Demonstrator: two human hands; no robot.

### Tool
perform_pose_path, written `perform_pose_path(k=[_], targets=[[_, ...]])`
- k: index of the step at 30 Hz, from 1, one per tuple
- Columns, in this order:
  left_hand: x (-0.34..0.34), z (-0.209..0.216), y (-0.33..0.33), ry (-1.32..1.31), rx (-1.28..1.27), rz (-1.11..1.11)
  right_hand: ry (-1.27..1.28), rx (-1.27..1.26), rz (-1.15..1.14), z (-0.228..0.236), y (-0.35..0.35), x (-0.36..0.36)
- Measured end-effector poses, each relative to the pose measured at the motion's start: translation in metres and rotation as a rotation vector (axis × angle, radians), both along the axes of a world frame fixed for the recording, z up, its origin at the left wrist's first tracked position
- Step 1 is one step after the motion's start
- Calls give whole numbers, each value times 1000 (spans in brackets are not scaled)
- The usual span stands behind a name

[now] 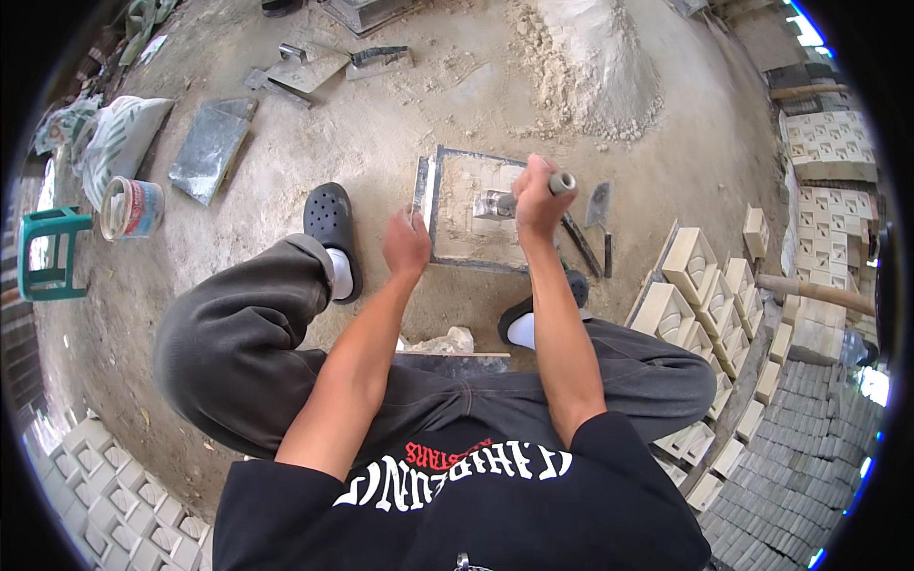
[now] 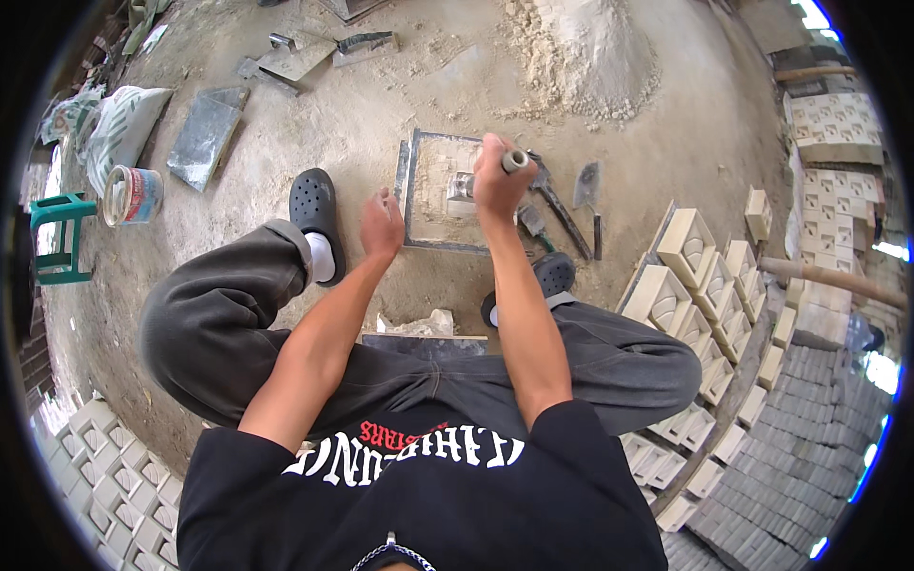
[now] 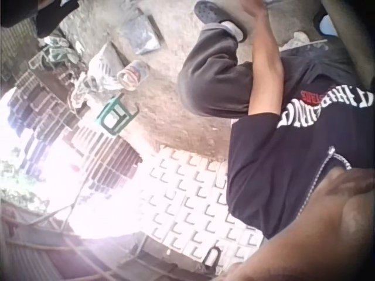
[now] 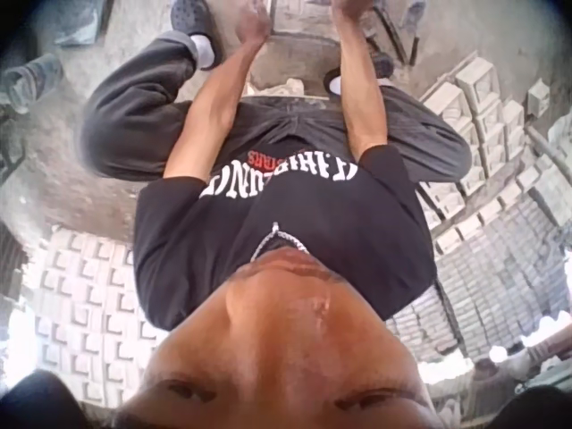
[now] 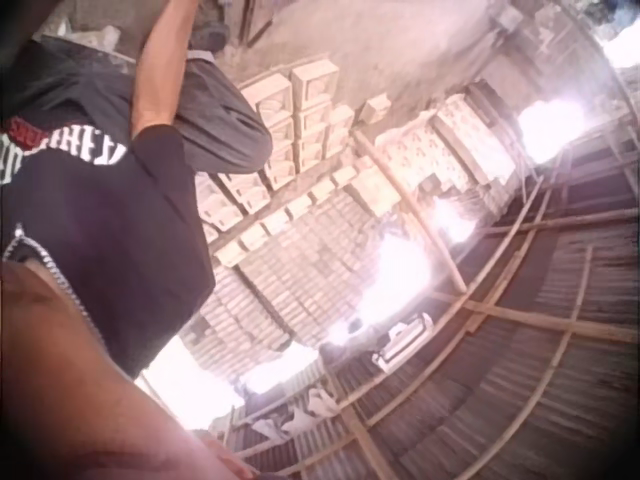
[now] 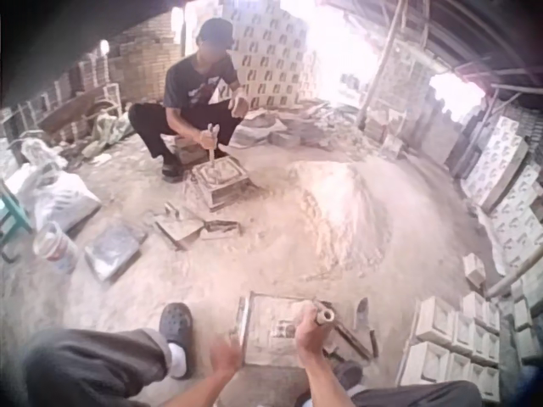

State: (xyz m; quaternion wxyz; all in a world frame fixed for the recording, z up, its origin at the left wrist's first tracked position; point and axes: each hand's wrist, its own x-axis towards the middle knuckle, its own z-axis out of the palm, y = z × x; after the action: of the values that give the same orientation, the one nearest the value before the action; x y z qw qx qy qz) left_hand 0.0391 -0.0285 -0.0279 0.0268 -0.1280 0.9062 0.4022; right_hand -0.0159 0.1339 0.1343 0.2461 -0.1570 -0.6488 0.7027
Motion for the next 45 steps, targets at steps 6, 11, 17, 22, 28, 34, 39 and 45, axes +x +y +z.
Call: perform_pose_path(k=[6, 11, 17, 22, 28, 34, 39, 45], targets=[[4, -4, 15, 14, 25, -52, -78, 243, 164, -19, 1, -34], [7, 5, 16, -56, 115, -10, -20, -78, 99, -19, 7, -38], [-5, -9, 4, -87, 114, 163, 96, -43, 33, 0, -3, -53], [-6, -4, 12, -219, 157, 222, -91, 88, 130, -15, -6, -74], [-12, -8, 14, -174, 160, 166, -77, 1, 90, -16, -18, -84], [4, -10, 24, -298, 134, 139, 4, 119, 19, -32, -14, -87], [-13, -17, 3, -197, 151, 248, 53, -155, 126, -5, -26, -77], [0, -15, 4, -269, 164, 210, -10, 42, 93, -12, -26, -83]])
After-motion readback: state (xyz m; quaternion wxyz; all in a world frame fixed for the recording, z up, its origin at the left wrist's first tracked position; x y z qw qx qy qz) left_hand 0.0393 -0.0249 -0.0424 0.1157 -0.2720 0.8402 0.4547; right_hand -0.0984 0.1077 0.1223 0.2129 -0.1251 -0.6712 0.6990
